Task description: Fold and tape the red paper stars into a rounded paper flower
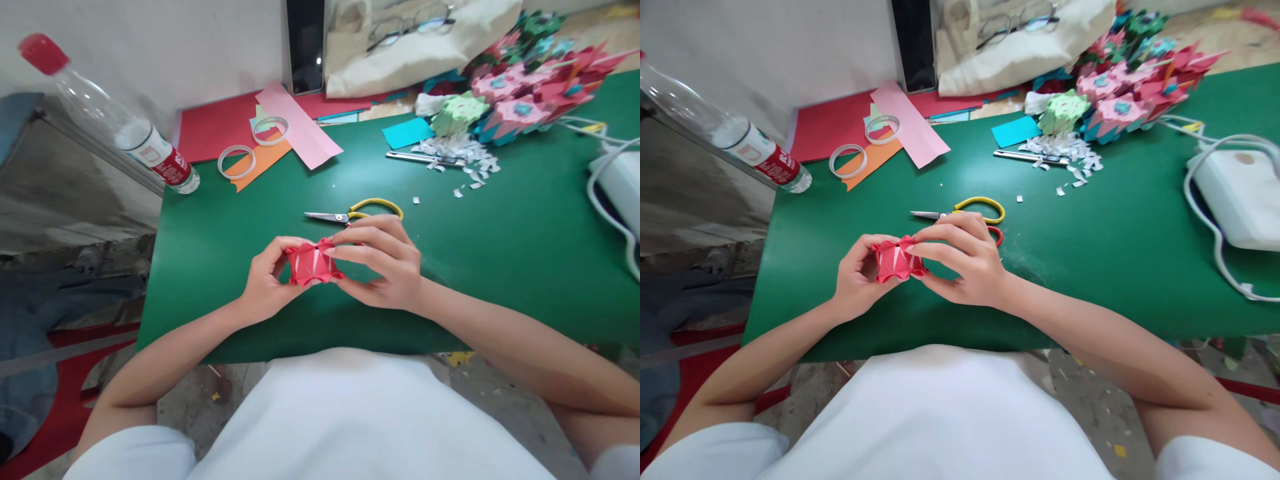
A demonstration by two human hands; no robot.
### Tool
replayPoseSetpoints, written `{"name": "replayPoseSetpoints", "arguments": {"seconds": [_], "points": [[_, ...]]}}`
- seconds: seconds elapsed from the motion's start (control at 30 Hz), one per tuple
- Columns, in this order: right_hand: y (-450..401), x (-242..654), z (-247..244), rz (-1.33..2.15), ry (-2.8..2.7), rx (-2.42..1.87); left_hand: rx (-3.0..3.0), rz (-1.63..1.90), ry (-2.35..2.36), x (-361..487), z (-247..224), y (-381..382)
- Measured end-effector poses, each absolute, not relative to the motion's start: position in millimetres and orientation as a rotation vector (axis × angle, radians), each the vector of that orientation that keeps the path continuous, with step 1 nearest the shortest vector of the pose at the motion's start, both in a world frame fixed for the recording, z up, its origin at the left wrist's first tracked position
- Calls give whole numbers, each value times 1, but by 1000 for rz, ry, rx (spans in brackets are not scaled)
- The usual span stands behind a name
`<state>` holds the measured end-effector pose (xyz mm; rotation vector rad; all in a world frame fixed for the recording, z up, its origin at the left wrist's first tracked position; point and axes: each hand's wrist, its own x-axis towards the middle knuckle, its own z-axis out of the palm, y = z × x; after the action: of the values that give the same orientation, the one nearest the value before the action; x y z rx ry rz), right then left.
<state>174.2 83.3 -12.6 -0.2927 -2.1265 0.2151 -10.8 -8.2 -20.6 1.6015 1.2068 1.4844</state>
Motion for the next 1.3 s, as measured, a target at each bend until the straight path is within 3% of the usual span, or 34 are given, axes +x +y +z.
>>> {"name": "replayPoseSetpoints", "arguments": {"seconds": [0.77,0.93,1.3], "points": [[86,173,-15,200,-2154,-290,1709,1538,1358,-9,-22,-10],[83,173,-16,130,-2178,-269,1976,1353,1489,-12,-23,-9],[86,174,-10,231,-2153,-361,1815,1423,1421,-15,-29,-12]]}}
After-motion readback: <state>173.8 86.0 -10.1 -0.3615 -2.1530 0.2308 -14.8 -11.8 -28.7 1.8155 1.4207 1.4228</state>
